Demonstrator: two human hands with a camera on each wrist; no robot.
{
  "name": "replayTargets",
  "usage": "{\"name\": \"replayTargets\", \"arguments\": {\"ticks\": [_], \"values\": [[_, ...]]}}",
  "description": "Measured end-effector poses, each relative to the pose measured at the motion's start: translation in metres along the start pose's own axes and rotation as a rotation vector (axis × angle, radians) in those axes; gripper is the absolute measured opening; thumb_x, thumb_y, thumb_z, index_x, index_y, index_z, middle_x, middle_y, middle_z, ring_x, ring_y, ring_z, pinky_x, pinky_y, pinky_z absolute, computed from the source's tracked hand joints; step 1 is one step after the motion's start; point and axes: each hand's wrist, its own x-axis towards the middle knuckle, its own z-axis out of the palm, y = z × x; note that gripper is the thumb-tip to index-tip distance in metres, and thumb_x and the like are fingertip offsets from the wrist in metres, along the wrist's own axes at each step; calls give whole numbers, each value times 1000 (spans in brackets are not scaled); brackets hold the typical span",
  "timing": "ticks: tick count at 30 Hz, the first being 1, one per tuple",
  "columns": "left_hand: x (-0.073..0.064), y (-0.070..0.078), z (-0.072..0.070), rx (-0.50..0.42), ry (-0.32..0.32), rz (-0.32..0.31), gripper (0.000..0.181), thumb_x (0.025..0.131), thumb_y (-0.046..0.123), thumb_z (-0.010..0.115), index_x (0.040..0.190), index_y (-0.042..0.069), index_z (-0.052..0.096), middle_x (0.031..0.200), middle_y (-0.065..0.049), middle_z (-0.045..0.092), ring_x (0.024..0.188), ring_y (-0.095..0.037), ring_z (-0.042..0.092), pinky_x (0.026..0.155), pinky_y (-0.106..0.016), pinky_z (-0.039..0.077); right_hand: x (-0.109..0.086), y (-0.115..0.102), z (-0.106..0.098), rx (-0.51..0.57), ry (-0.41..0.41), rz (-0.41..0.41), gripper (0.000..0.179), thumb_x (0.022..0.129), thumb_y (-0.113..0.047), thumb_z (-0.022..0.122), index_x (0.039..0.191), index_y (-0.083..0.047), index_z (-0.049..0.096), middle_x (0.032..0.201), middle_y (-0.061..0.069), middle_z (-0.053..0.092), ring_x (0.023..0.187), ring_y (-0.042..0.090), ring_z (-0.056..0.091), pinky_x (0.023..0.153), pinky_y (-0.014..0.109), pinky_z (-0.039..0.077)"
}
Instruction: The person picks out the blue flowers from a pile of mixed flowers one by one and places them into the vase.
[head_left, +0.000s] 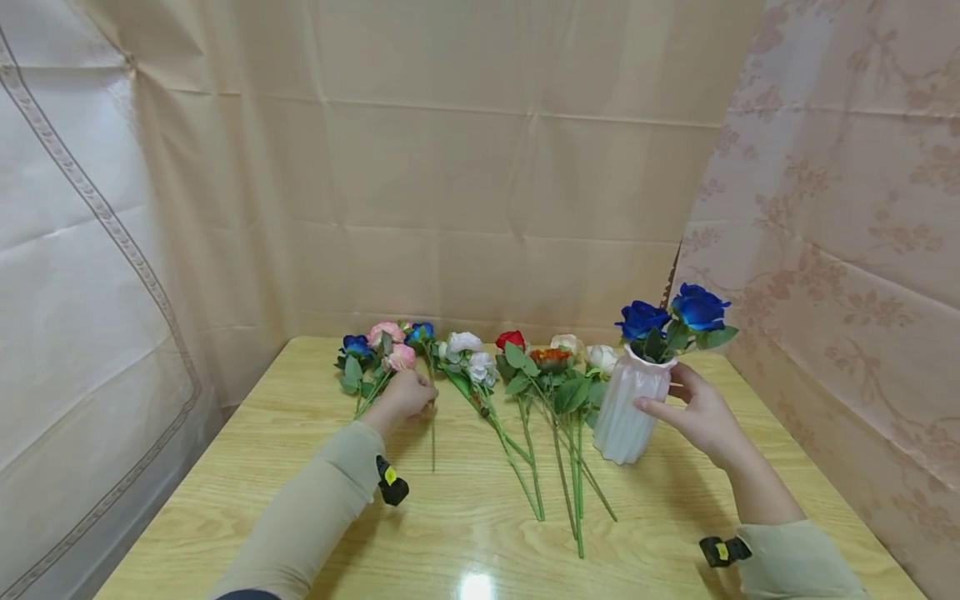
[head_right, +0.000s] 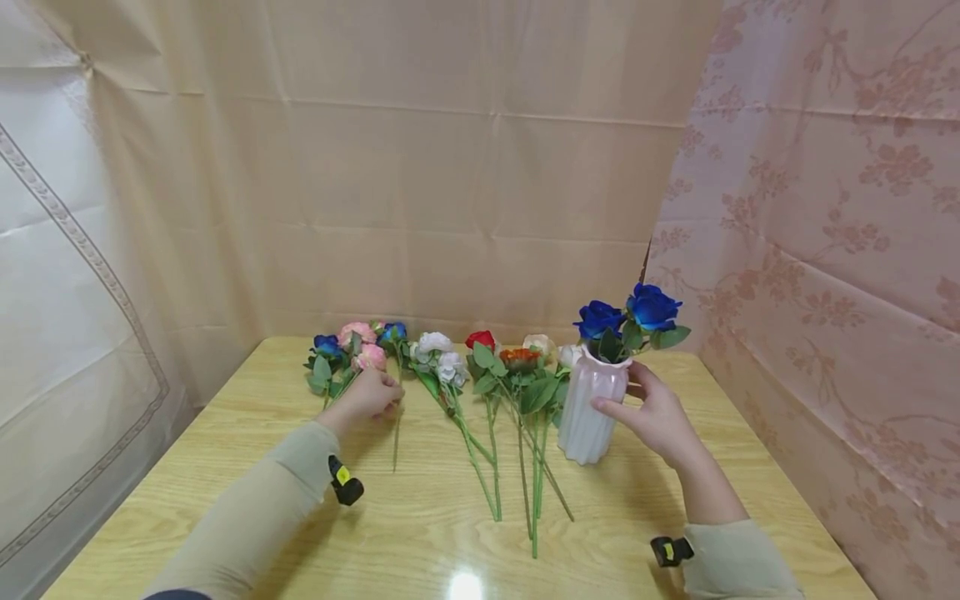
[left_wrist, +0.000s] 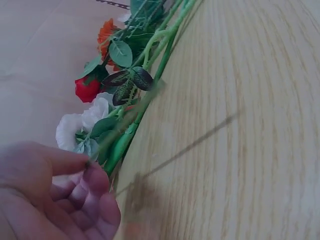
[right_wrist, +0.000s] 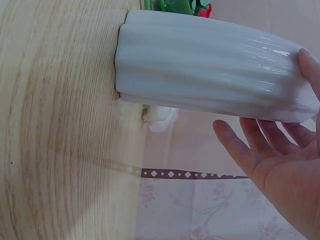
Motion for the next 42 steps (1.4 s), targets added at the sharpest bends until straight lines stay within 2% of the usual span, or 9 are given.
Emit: {"name": "replayTargets", "arguments": {"ticks": [3,5,8,13,17,20,30,37,42], "values": [[-1,2,0,-57,-2,2,23,100,12,63,80,2,63,77,-9,66,64,-19,61,53,-31,50,0,-1,0,-3,2,0,81,94,-41,75,153,-2,36,141,24,50,128,49,50,90,61,53],[-1,3,0,-77,-2,25,19,101,13,63,89,-3,66,83,-10,66,70,-20,64,57,-33,53,0,-1,1,-3,3,-1,80,94,-40,75,153,-2,37,141,24,50,128,49,50,90,60,53],[-2,3,0,-99,-10,68,21,102,12,61,104,-8,68,90,-15,67,76,-23,66,62,-36,56,0,-1,1,-2,3,-3,80,94,-39,75,153,-1,36,141,24,50,128,49,51,90,60,53],[-1,2,0,-144,-19,105,25,103,11,59,114,-11,66,91,-14,67,77,-24,67,66,-39,58,0,-1,0,2,0,4,80,94,-38,75,154,-2,36,142,24,49,128,49,50,91,60,53],[1,2,0,-177,-17,122,25,102,9,59,116,-11,65,88,-14,66,73,-21,65,65,-37,58,0,0,0,8,-8,-3,80,95,-35,75,155,-1,34,143,25,48,129,50,49,91,61,52],[1,4,1,-201,-21,148,25,102,7,59,118,-12,63,89,-19,67,72,-21,65,65,-36,58,0,2,0,10,-9,-6,80,95,-34,75,155,-1,34,144,26,47,129,51,49,91,61,52],[-3,13,2,-280,-41,219,30,102,3,61,127,-13,55,109,-29,62,75,-23,66,68,-40,60,0,1,0,11,-7,-11,79,96,-33,75,155,-2,33,143,25,48,128,50,49,91,61,52],[-5,19,2,-241,6,308,20,101,6,64,116,-7,62,101,-18,63,73,-24,67,73,-52,59,-1,-1,0,7,-3,-9,80,95,-39,75,154,-3,35,142,24,49,128,49,50,91,61,52],[-8,24,1,-235,59,364,18,100,8,66,113,-4,66,94,-19,66,68,-20,66,73,-53,59,-1,-1,-1,7,-5,-8,79,95,-37,75,154,-1,35,143,24,48,128,49,50,91,61,52]]}}
